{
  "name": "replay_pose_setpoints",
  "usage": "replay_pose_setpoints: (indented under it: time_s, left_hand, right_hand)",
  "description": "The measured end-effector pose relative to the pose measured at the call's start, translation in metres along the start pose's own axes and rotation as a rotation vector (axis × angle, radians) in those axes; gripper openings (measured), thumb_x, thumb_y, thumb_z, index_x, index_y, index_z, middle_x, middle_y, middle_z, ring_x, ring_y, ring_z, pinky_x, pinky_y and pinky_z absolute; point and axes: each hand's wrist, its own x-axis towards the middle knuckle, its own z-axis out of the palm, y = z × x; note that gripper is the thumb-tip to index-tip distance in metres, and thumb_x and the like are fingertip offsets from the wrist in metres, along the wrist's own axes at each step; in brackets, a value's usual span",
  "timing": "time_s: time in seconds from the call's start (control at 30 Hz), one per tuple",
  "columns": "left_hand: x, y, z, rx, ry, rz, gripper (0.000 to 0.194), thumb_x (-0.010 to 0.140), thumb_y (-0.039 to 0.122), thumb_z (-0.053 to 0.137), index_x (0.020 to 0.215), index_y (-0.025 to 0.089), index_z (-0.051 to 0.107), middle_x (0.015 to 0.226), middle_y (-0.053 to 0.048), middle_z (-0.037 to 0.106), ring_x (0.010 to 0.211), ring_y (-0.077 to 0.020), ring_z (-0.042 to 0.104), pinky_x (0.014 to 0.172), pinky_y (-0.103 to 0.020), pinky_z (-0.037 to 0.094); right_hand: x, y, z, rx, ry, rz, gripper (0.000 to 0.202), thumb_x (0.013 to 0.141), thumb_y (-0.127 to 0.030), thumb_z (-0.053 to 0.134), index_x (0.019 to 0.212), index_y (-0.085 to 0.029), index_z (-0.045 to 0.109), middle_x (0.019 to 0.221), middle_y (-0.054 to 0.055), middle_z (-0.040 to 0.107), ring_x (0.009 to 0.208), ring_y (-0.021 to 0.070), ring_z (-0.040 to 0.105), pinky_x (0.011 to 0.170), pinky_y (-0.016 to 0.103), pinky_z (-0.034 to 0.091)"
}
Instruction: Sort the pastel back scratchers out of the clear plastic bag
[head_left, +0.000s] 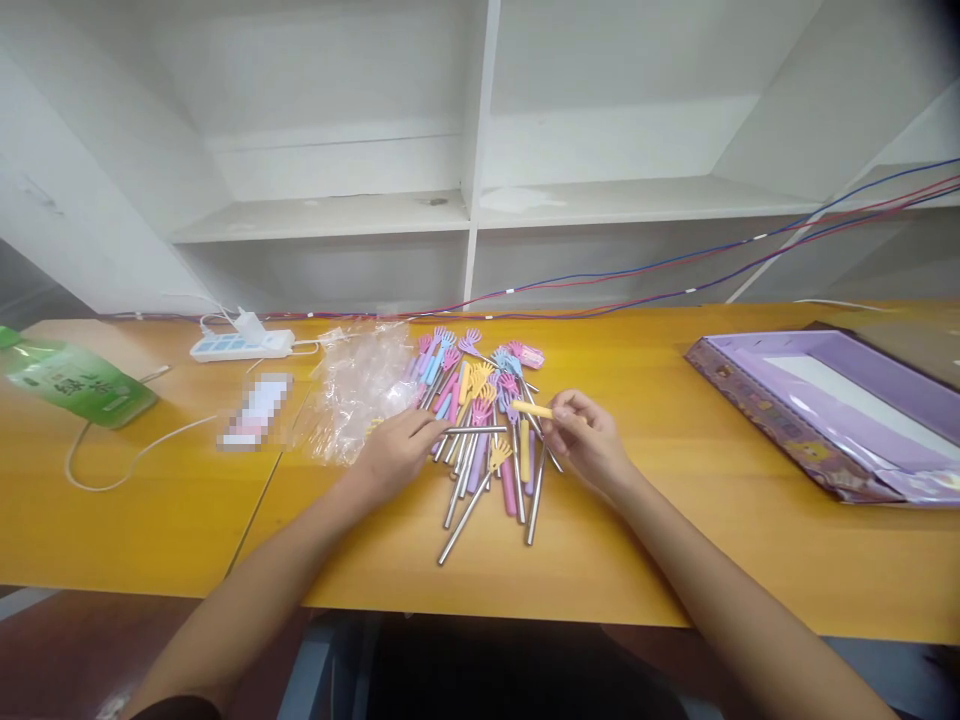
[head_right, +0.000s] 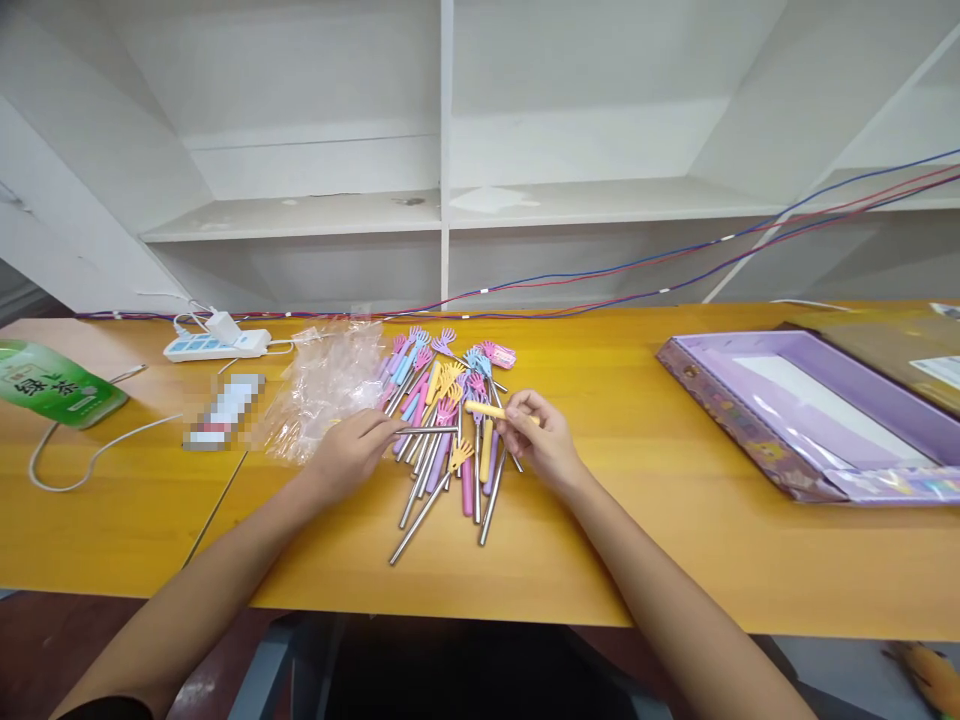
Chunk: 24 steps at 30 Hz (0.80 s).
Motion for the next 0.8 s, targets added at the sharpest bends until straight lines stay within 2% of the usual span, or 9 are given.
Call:
replay_pose_setpoints:
  time_s: [0.1,0.23,0.37,0.47,0.57,0.63,0.7,0.73,0.8]
  left_hand:
    - [-0.002,-0.004,0.0,0.033,-0.003,-0.005,0.03,0.106,0.01,0.044,0.122,0.017,0.069,0.105,-0.01,0.075,0.094,-0.0223,0.067,0.083,-0.036,0.055]
    - [-0.002,-0.008,-0.002,0.064,0.007,-0.03,0.033,0.106,0.011,0.043,0.127,0.018,0.067,0.11,-0.01,0.075,0.098,-0.0246,0.064,0.081,-0.039,0.053]
    - [0.0,0.001,-0.007,0.019,0.02,-0.021,0.033,0.106,0.012,0.047,0.126,0.025,0.069,0.109,-0.008,0.077,0.108,-0.0266,0.063,0.089,-0.043,0.051]
    - [0.0,0.013,-0.011,-0.032,0.001,0.003,0.03,0.105,0.017,0.057,0.125,0.034,0.07,0.114,-0.003,0.077,0.124,-0.0292,0.059,0.1,-0.048,0.046]
    - [-0.004,0.024,-0.015,-0.032,0.052,0.022,0.034,0.101,0.02,0.065,0.125,0.045,0.069,0.122,0.002,0.076,0.124,-0.0288,0.057,0.1,-0.048,0.044]
    - [-0.006,0.03,-0.015,-0.049,0.156,-0.031,0.037,0.101,0.022,0.065,0.128,0.048,0.066,0.124,0.001,0.073,0.12,-0.0279,0.058,0.101,-0.048,0.046]
    - [-0.007,0.038,-0.013,-0.189,0.211,-0.194,0.035,0.102,0.031,0.063,0.136,0.041,0.061,0.128,-0.006,0.068,0.116,-0.0284,0.059,0.1,-0.049,0.05]
    - [-0.007,0.042,-0.009,-0.316,0.179,-0.288,0.038,0.103,0.038,0.062,0.14,0.036,0.057,0.129,-0.009,0.065,0.115,-0.0287,0.06,0.099,-0.049,0.053]
    - [-0.006,0.05,0.0,-0.615,0.017,-0.435,0.047,0.101,0.052,0.061,0.14,0.026,0.054,0.127,-0.013,0.064,0.11,-0.0279,0.063,0.094,-0.046,0.057]
  right_hand:
    - [-0.003,0.001,0.0,-0.063,-0.09,0.069,0.036,0.091,-0.052,0.075,0.092,-0.026,0.05,0.076,-0.004,0.064,0.043,0.0082,0.042,0.04,0.024,0.027]
    - [-0.008,0.001,0.002,-0.17,-0.216,0.13,0.039,0.094,-0.053,0.068,0.12,-0.027,0.058,0.078,-0.004,0.058,0.048,0.0088,0.039,0.045,0.026,0.03]
    - [-0.017,-0.003,0.019,-0.18,-0.286,0.205,0.038,0.099,-0.055,0.06,0.123,-0.025,0.062,0.069,-0.006,0.046,0.051,0.0108,0.037,0.048,0.026,0.032]
    - [-0.026,-0.007,0.042,-0.273,-0.463,0.275,0.04,0.1,-0.059,0.061,0.113,-0.022,0.066,0.069,-0.003,0.051,0.057,0.0135,0.048,0.052,0.027,0.037]
    - [-0.034,-0.004,0.064,-0.293,-0.609,0.23,0.044,0.098,-0.061,0.063,0.086,-0.019,0.064,0.071,-0.002,0.05,0.062,0.0123,0.045,0.057,0.026,0.036]
    - [-0.038,0.0,0.076,-0.209,-0.585,0.222,0.047,0.099,-0.062,0.061,0.082,-0.019,0.06,0.069,-0.004,0.044,0.061,0.0109,0.038,0.058,0.026,0.032]
    - [-0.037,0.005,0.087,-0.106,-0.483,0.262,0.047,0.1,-0.065,0.058,0.087,-0.02,0.058,0.065,-0.006,0.038,0.057,0.0104,0.03,0.055,0.026,0.029]
    - [-0.036,0.007,0.092,-0.079,-0.425,0.264,0.047,0.099,-0.067,0.057,0.089,-0.021,0.058,0.065,-0.007,0.038,0.056,0.0108,0.031,0.054,0.026,0.029]
    - [-0.033,0.01,0.102,-0.093,-0.362,0.203,0.045,0.099,-0.066,0.058,0.092,-0.022,0.058,0.07,-0.004,0.048,0.062,0.0137,0.043,0.06,0.028,0.039]
